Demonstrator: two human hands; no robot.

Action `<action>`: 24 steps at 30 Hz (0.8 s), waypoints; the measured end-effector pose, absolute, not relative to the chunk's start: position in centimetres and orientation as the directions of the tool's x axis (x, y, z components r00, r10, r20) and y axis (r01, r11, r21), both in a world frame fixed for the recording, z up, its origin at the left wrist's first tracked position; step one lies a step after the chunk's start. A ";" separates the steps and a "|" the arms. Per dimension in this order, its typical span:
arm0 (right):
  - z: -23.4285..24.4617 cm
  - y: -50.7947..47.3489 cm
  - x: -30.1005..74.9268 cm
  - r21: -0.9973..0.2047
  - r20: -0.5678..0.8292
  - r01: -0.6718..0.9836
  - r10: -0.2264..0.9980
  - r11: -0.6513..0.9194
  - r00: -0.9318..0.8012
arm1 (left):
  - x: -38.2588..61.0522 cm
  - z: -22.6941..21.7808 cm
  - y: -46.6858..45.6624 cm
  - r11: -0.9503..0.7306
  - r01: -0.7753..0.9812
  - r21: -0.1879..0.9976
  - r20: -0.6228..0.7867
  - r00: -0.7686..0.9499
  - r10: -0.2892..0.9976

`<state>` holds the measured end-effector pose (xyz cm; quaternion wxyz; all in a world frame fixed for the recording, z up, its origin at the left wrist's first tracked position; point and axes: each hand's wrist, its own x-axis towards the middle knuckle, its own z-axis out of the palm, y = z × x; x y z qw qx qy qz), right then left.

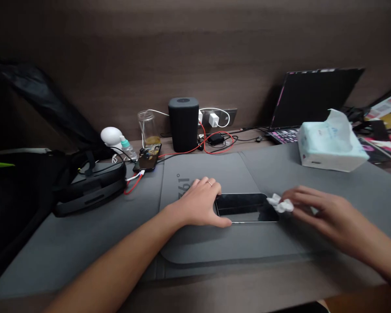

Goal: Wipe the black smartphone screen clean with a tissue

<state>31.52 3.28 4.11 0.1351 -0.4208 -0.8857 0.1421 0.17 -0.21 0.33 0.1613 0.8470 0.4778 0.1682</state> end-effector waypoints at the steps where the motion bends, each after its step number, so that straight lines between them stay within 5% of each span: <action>1: 3.8 2.5 30.6 -0.367 0.127 0.682 0.760 0.633 -0.638 | 0.2 0.3 -0.2 -0.489 0.756 0.436 0.129 0.485 0.865; 9: 1.3 1.4 27.3 -0.206 0.262 0.644 0.675 0.737 -0.690 | 0.2 0.1 -0.1 -0.496 0.757 0.426 0.147 0.482 0.863; 24: 2.6 0.0 22.6 -0.201 0.132 0.643 0.671 0.739 -0.730 | 0.1 0.3 -0.4 -0.498 0.770 0.398 0.120 0.494 0.861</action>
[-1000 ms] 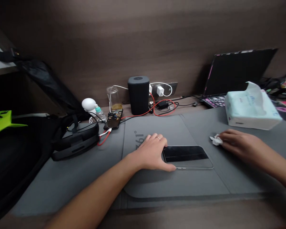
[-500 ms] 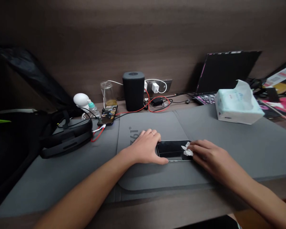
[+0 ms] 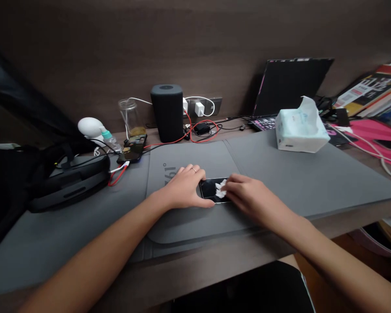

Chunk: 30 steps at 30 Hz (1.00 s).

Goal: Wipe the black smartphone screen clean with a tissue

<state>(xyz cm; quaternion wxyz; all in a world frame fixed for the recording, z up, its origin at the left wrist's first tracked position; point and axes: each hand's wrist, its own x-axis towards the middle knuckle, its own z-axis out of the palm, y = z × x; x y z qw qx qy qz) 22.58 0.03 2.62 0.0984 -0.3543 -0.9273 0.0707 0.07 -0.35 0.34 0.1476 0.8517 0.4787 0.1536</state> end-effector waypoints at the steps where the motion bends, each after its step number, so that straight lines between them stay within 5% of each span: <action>1: 2.7 0.0 21.5 -0.198 0.123 0.635 0.661 0.747 -0.740 | 0.1 0.3 -0.3 -0.500 0.773 0.390 0.122 0.495 0.860; 7: 2.8 -0.1 18.5 -0.243 0.113 0.554 0.591 0.796 -0.799 | 0.1 0.1 -0.4 -0.503 0.790 0.350 0.121 0.495 0.861; 19: 2.2 0.7 24.9 -0.238 0.176 0.669 0.709 0.704 -0.683 | 0.1 0.4 -0.4 -0.489 0.772 0.406 0.119 0.486 0.866; 25: 1.3 -1.5 19.2 -0.187 0.278 0.612 0.639 0.768 -0.717 | -0.1 0.1 -0.2 -0.525 0.772 0.357 0.150 0.508 0.848; 30: 0.5 -2.0 21.5 -0.291 0.397 0.537 0.611 0.791 -0.685 | -0.1 0.4 -0.4 -0.531 0.768 0.359 0.146 0.515 0.845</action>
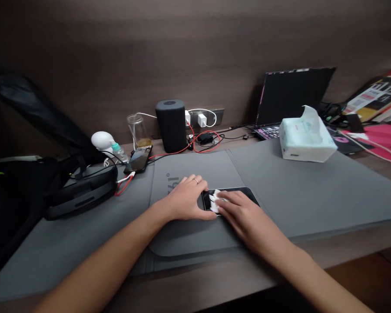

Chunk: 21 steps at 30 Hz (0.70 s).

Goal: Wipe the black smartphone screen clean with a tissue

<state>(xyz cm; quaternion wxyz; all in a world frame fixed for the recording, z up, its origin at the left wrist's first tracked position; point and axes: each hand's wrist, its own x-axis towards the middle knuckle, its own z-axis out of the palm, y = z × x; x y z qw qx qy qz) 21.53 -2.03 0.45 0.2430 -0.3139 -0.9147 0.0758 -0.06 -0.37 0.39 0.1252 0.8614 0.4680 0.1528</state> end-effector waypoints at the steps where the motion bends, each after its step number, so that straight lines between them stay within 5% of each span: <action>1: 0.3 -1.9 22.6 -0.302 0.407 0.546 0.623 0.782 -0.668 | 0.0 0.5 -0.4 -0.533 0.764 0.362 0.150 0.517 0.843; 11: -0.4 -1.5 25.3 -0.245 0.451 0.686 0.707 0.685 -0.546 | 0.0 0.5 -0.6 -0.549 0.759 0.349 0.154 0.531 0.833; 21: -0.3 -2.8 20.1 -0.250 0.344 0.599 0.648 0.761 -0.680 | 0.0 0.5 -0.7 -0.587 0.746 0.315 0.158 0.569 0.807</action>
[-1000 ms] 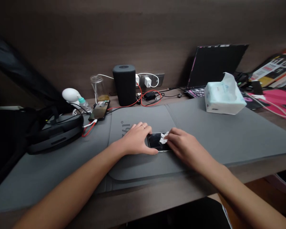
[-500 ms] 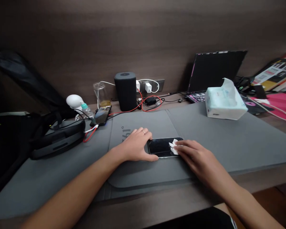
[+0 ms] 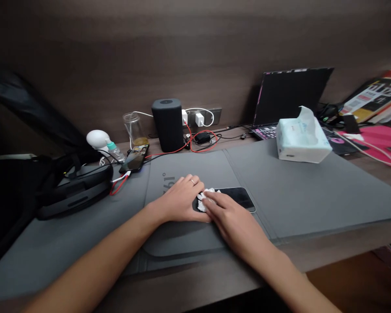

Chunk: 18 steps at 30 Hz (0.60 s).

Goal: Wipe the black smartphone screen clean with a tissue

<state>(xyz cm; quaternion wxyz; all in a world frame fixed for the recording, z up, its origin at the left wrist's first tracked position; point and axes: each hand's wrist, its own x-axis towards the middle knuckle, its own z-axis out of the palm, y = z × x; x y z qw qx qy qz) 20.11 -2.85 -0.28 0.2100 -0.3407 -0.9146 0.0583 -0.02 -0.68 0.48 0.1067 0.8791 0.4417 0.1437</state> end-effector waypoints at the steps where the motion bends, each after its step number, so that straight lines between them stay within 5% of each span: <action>1: -0.2 -2.7 20.9 -0.258 0.339 0.599 0.651 0.758 -0.679 | 0.0 0.5 -0.7 -0.579 0.746 0.328 0.156 0.562 0.812; 9: 0.2 -2.6 27.3 -0.197 0.255 0.709 0.734 0.677 -0.630 | 0.0 0.3 -0.7 -0.528 0.750 0.398 0.136 0.521 0.843; 18: 2.2 -1.7 20.6 -0.213 0.100 0.643 0.671 0.736 -0.735 | 0.1 0.0 -0.7 -0.473 0.751 0.460 0.088 0.491 0.867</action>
